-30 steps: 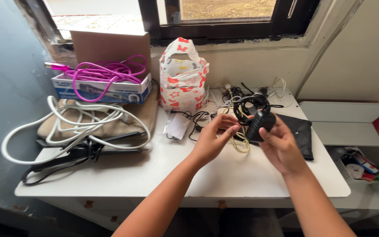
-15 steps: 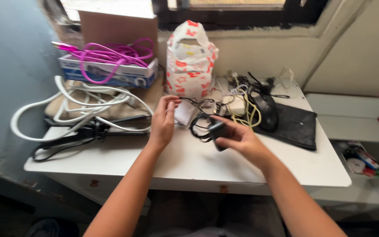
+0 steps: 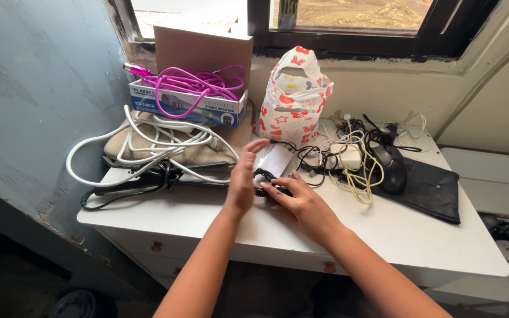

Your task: The person untangles a black power adapter cable on a white table, then places it into a patterned plastic bag. They continue to gather other cables and small items from the table and put them into the bag.

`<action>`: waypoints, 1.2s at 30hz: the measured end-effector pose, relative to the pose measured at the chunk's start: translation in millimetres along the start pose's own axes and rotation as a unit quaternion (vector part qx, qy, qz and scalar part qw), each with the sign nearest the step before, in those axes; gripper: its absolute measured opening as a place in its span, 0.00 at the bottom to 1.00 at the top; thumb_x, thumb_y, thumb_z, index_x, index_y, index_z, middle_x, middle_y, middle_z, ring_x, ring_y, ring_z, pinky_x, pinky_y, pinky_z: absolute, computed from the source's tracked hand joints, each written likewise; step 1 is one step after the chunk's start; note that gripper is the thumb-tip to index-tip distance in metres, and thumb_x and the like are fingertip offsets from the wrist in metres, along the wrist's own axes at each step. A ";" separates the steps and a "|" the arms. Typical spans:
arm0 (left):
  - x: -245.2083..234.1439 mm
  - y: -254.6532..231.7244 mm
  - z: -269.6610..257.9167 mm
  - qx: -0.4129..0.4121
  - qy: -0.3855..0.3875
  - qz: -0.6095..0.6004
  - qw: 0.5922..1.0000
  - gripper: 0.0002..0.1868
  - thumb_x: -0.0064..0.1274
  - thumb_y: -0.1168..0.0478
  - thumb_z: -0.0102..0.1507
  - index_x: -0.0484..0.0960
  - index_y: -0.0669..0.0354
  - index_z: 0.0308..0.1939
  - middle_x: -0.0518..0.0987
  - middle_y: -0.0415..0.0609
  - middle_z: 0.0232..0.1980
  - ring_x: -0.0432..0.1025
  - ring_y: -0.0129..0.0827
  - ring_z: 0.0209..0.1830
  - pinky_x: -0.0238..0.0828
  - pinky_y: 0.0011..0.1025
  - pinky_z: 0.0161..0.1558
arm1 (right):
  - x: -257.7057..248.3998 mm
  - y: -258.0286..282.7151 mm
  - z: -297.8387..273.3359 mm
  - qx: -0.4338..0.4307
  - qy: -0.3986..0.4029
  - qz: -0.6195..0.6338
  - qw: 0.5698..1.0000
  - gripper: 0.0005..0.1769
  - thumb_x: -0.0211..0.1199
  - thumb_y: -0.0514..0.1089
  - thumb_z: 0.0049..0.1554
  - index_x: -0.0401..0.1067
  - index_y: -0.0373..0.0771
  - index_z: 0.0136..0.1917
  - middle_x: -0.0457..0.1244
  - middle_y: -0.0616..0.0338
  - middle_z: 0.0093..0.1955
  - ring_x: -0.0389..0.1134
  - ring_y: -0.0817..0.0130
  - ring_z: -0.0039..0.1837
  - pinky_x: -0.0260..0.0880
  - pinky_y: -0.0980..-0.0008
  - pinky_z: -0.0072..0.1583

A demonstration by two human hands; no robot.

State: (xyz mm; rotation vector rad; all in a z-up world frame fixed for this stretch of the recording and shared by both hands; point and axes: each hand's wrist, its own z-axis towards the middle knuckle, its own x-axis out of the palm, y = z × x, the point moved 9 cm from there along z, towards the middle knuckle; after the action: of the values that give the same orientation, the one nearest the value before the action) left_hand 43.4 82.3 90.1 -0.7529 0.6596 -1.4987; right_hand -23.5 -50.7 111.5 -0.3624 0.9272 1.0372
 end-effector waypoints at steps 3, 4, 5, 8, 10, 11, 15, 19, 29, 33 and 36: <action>8.6 -16.5 -5.7 0.012 0.008 0.126 0.992 0.26 0.30 0.50 0.74 0.77 0.62 0.63 0.79 0.57 0.64 0.73 0.45 0.67 0.65 0.35 0.67 | -0.3 6.9 -0.1 -0.013 0.005 -0.029 0.999 0.27 0.65 0.44 0.58 0.69 0.44 0.70 0.63 0.52 0.64 0.66 0.53 0.65 0.52 0.41 0.75; 8.2 -22.7 -6.5 0.019 0.004 0.140 0.990 0.25 0.31 0.51 0.74 0.77 0.63 0.63 0.80 0.58 0.63 0.73 0.45 0.66 0.66 0.36 0.65 | -2.5 9.3 -0.1 -0.023 0.001 -0.031 0.999 0.26 0.65 0.44 0.57 0.70 0.43 0.69 0.62 0.52 0.64 0.66 0.52 0.66 0.53 0.41 0.74; 7.7 -28.2 -7.4 0.026 0.001 0.154 0.988 0.24 0.32 0.52 0.73 0.77 0.63 0.62 0.80 0.58 0.61 0.74 0.46 0.64 0.67 0.36 0.64 | -5.0 11.7 -0.7 -0.033 -0.003 -0.034 0.999 0.26 0.65 0.44 0.57 0.71 0.43 0.68 0.62 0.52 0.64 0.65 0.51 0.66 0.54 0.42 0.74; 9.0 -38.5 -7.3 0.046 -0.001 0.185 0.982 0.23 0.33 0.55 0.73 0.77 0.63 0.62 0.80 0.59 0.61 0.75 0.47 0.63 0.68 0.37 0.63 | -4.7 10.4 -0.2 -0.017 0.020 -0.024 0.999 0.25 0.66 0.44 0.56 0.72 0.44 0.67 0.62 0.53 0.63 0.64 0.48 0.65 0.57 0.45 0.74; 9.7 -40.8 -8.3 0.054 -0.003 0.198 0.979 0.22 0.34 0.56 0.73 0.77 0.63 0.62 0.80 0.59 0.61 0.74 0.48 0.63 0.68 0.37 0.64 | -5.6 10.0 1.1 -0.011 0.031 -0.020 0.999 0.26 0.67 0.45 0.55 0.73 0.45 0.67 0.63 0.53 0.62 0.63 0.47 0.65 0.57 0.47 0.74; 9.6 -41.1 -8.9 0.055 -0.004 0.203 0.978 0.21 0.34 0.56 0.73 0.77 0.63 0.62 0.80 0.59 0.61 0.74 0.48 0.63 0.68 0.38 0.64 | -8.5 11.3 2.2 -0.018 0.028 -0.023 0.999 0.26 0.68 0.45 0.54 0.73 0.45 0.67 0.63 0.53 0.63 0.63 0.46 0.65 0.56 0.47 0.73; 4.4 -40.2 -5.6 0.066 -0.034 0.185 0.980 0.18 0.37 0.60 0.73 0.77 0.63 0.61 0.80 0.58 0.61 0.75 0.48 0.64 0.68 0.39 0.64 | -30.8 10.7 5.3 -0.055 -0.042 -0.007 0.998 0.26 0.71 0.47 0.52 0.74 0.47 0.64 0.62 0.49 0.62 0.63 0.47 0.65 0.56 0.49 0.71; -5.0 -19.2 14.0 0.042 -0.066 0.119 0.990 0.21 0.37 0.65 0.68 0.71 0.63 0.64 0.79 0.60 0.63 0.74 0.47 0.66 0.67 0.37 0.67 | -44.5 -59.9 9.0 0.094 -0.149 0.066 0.982 0.16 0.69 0.40 0.54 0.74 0.45 0.56 0.65 0.54 0.55 0.67 0.58 0.58 0.69 0.61 0.61; 3.1 132.0 105.8 -0.465 -0.024 0.066 0.882 0.37 0.23 0.34 0.66 0.47 0.32 0.79 0.79 0.58 0.56 0.79 0.51 0.48 0.77 0.45 0.45 | 7.4 -251.1 40.2 0.517 -0.076 0.479 0.705 0.36 0.30 0.69 0.62 0.41 0.59 0.80 0.67 0.40 0.49 0.72 0.57 0.41 0.76 0.57 0.49; 1.5 207.5 114.4 -0.544 0.097 0.044 0.832 0.59 0.10 0.17 0.59 0.77 0.56 0.66 0.85 0.53 0.46 0.79 0.38 0.37 0.79 0.34 0.38 | 36.7 -276.6 42.5 0.554 0.014 0.492 0.671 0.42 0.29 0.73 0.63 0.49 0.47 0.79 0.68 0.39 0.51 0.71 0.58 0.41 0.76 0.58 0.51; 0.2 234.3 127.0 -0.516 0.096 0.066 0.849 0.50 0.30 0.19 0.61 0.82 0.56 0.59 0.83 0.48 0.47 0.76 0.35 0.38 0.77 0.34 0.42 | 55.3 -298.2 41.8 0.549 0.049 0.476 0.686 0.36 0.39 0.63 0.66 0.59 0.32 0.73 0.67 0.41 0.52 0.71 0.59 0.43 0.77 0.58 0.51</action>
State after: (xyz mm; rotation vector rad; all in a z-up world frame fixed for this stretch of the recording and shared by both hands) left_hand 288.4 71.0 -14.0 -1.3230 1.6931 -1.0144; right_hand 262.4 -138.9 46.0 1.2326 1.7206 1.1415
